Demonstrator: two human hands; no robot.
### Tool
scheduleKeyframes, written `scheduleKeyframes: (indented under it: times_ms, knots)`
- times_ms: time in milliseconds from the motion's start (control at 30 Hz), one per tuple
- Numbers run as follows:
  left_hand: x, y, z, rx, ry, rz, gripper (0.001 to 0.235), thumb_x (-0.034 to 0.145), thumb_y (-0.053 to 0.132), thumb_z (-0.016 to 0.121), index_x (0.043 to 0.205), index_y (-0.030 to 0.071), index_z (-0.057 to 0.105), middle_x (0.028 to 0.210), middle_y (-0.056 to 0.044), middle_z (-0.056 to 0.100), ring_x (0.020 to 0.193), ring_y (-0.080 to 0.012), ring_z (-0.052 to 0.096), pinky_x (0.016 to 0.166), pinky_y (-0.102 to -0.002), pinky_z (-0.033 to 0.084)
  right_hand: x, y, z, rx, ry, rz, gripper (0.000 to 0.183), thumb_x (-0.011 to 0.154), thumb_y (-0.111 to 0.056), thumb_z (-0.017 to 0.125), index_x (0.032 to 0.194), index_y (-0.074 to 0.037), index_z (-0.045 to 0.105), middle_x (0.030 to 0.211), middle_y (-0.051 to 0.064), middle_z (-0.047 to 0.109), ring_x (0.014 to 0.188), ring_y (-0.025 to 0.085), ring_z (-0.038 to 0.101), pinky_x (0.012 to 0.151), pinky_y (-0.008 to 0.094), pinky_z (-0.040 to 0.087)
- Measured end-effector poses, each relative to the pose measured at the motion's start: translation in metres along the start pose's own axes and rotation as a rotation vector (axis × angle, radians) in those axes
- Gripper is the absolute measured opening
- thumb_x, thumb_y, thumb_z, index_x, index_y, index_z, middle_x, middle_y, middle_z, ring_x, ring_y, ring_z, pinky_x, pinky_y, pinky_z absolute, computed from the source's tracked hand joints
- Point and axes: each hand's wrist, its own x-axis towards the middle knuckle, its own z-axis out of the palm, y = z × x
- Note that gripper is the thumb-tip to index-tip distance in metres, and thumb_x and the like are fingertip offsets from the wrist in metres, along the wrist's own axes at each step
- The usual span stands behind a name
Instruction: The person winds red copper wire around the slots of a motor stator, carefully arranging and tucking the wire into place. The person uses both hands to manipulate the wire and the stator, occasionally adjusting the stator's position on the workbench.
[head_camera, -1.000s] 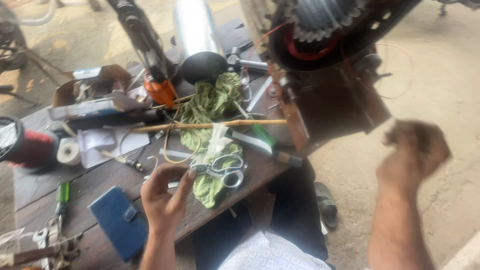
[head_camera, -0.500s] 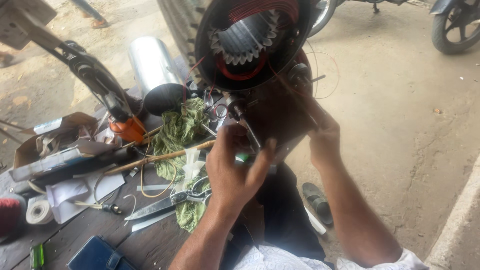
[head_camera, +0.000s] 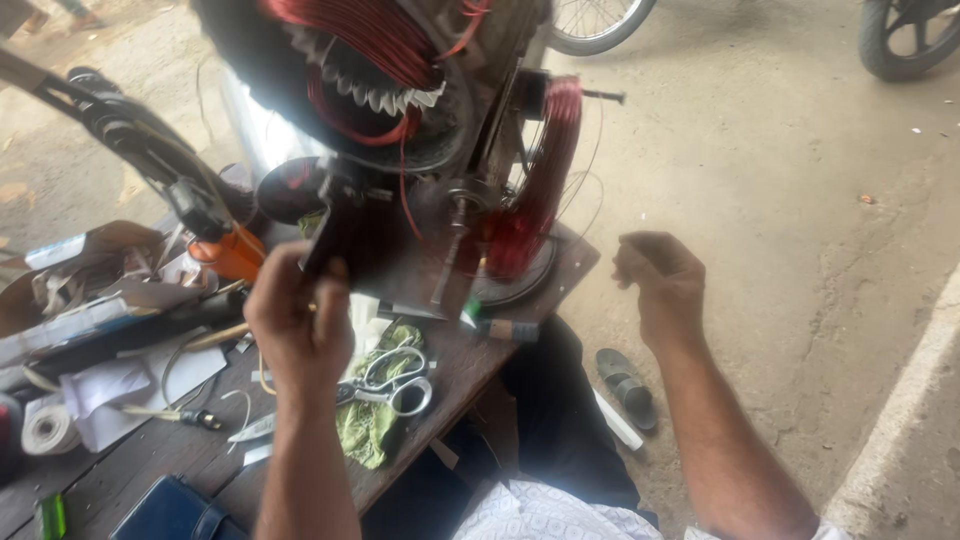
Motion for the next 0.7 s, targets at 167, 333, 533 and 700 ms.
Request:
scheduleKeyframes:
  times_ms: [167, 333, 533, 700]
  knots:
    - [0.017, -0.021, -0.018, 0.067, 0.051, -0.114, 0.009, 0.108, 0.006, 0.063, 0.107, -0.001, 0.067, 0.076, 0.002, 0.056, 0.065, -0.0007, 0.045, 0.061, -0.018, 0.034, -0.018, -0.013, 0.030, -0.105, -0.140, -0.150, 0.010, 0.097, -0.001, 0.067, 0.107, -0.002, 0.071, 0.090, 0.008, 0.072, 0.077, 0.013, 0.066, 0.068, 0.027, 0.054]
    - [0.007, -0.031, -0.012, -0.122, 0.104, -0.112, 0.021, 0.110, 0.021, 0.065, 0.114, 0.001, 0.067, 0.091, -0.001, 0.069, 0.080, -0.0063, 0.065, 0.072, -0.021, 0.054, -0.028, -0.019, 0.054, -0.467, -0.188, -0.609, 0.010, 0.103, -0.001, 0.066, 0.111, -0.005, 0.071, 0.102, 0.010, 0.075, 0.086, 0.014, 0.073, 0.071, 0.029, 0.059]
    - [-0.035, -0.032, 0.002, -0.189, 0.246, -0.227, 0.022, 0.104, 0.028, 0.066, 0.102, 0.005, 0.065, 0.087, -0.004, 0.067, 0.074, -0.0124, 0.068, 0.065, -0.029, 0.062, -0.006, -0.029, 0.070, -0.681, -0.345, -0.806, 0.023, 0.100, -0.005, 0.063, 0.123, -0.003, 0.069, 0.127, 0.018, 0.070, 0.095, 0.023, 0.073, 0.077, 0.032, 0.063]
    - [-0.081, -0.019, 0.049, -0.141, -0.109, -0.518, 0.021, 0.096, 0.025, 0.069, 0.099, 0.004, 0.070, 0.088, -0.009, 0.075, 0.074, -0.0143, 0.071, 0.066, -0.029, 0.062, 0.013, -0.031, 0.072, -0.909, -0.510, -0.922, 0.022, 0.099, -0.014, 0.069, 0.120, -0.008, 0.072, 0.129, 0.010, 0.070, 0.095, 0.023, 0.075, 0.086, 0.034, 0.065]
